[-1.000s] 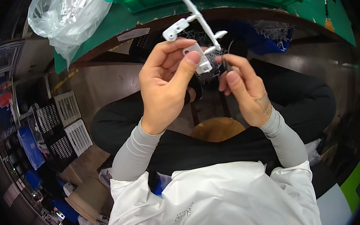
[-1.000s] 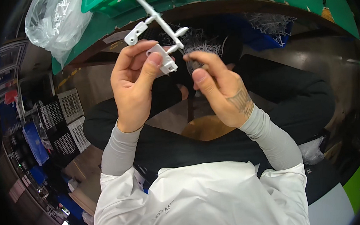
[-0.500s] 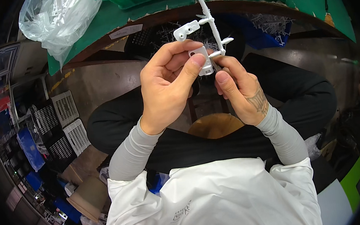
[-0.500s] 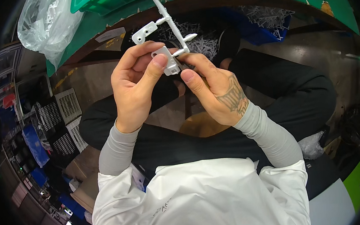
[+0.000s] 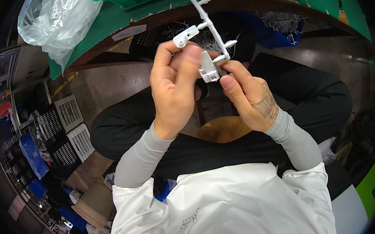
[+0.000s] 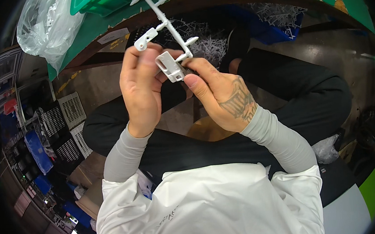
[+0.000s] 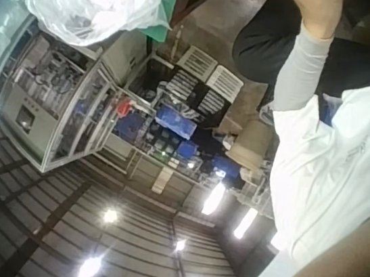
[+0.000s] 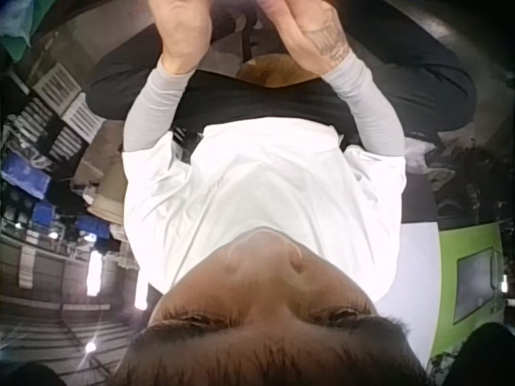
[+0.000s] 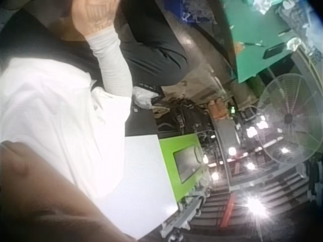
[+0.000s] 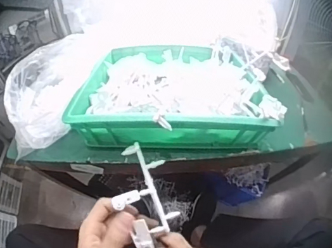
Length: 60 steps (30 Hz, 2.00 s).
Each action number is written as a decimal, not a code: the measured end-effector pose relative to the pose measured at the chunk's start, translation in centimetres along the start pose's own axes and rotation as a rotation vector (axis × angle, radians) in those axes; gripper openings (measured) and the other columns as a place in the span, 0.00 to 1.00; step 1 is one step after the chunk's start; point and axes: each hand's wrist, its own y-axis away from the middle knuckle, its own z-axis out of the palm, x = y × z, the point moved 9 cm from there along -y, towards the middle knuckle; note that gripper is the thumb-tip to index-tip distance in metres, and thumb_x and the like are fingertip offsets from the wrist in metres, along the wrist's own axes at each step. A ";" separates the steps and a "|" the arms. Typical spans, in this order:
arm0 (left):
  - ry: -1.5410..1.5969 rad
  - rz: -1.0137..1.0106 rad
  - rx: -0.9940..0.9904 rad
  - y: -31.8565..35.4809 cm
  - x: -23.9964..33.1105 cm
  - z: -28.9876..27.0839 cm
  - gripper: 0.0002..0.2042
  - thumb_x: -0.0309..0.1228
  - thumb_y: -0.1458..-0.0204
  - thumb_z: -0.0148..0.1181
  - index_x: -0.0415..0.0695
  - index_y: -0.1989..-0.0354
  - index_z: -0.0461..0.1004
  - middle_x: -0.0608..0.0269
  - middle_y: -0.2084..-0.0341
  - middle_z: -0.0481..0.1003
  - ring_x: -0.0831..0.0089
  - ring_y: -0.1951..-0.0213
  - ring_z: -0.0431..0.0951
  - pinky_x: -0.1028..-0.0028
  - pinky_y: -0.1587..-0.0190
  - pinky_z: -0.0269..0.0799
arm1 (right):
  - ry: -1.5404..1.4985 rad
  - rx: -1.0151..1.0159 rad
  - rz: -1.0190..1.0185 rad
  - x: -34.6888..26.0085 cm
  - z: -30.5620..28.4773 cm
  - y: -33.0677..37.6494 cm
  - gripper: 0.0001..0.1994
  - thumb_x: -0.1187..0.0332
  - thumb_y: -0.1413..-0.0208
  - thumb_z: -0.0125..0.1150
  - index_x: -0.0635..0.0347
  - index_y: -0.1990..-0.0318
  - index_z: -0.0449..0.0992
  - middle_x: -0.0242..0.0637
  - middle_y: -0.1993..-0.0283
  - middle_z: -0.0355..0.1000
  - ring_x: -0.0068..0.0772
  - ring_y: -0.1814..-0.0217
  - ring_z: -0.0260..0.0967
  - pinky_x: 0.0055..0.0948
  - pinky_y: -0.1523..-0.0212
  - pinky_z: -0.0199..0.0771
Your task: Removing small plastic parts from a sprue or mold frame using pliers and organizing them.
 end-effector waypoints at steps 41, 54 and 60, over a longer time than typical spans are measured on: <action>-0.270 0.211 0.035 -0.2 0.2 0.7 0.12 0.38 0.35 0.56 0.40 0.62 0.74 0.73 0.80 0.70 0.91 0.84 0.63 0.86 0.83 0.55 | -0.064 0.079 0.029 0.5 -0.8 -0.1 0.27 0.56 0.29 0.43 0.66 0.32 0.54 0.41 0.66 0.77 0.29 0.63 0.77 0.27 0.58 0.77; -0.231 0.030 -0.027 0.1 -0.2 1.1 0.12 0.37 0.35 0.56 0.39 0.63 0.75 0.73 0.80 0.71 0.91 0.83 0.64 0.86 0.82 0.55 | -0.081 0.055 0.030 1.2 -0.6 0.1 0.20 0.59 0.29 0.44 0.66 0.40 0.62 0.42 0.70 0.76 0.35 0.67 0.78 0.30 0.63 0.77; -0.232 0.039 -0.019 0.3 -0.3 1.3 0.12 0.37 0.37 0.58 0.40 0.64 0.75 0.73 0.79 0.71 0.91 0.81 0.64 0.86 0.79 0.56 | -0.082 0.091 0.034 1.4 -0.8 0.3 0.18 0.59 0.30 0.46 0.63 0.43 0.65 0.41 0.74 0.75 0.38 0.71 0.79 0.31 0.68 0.75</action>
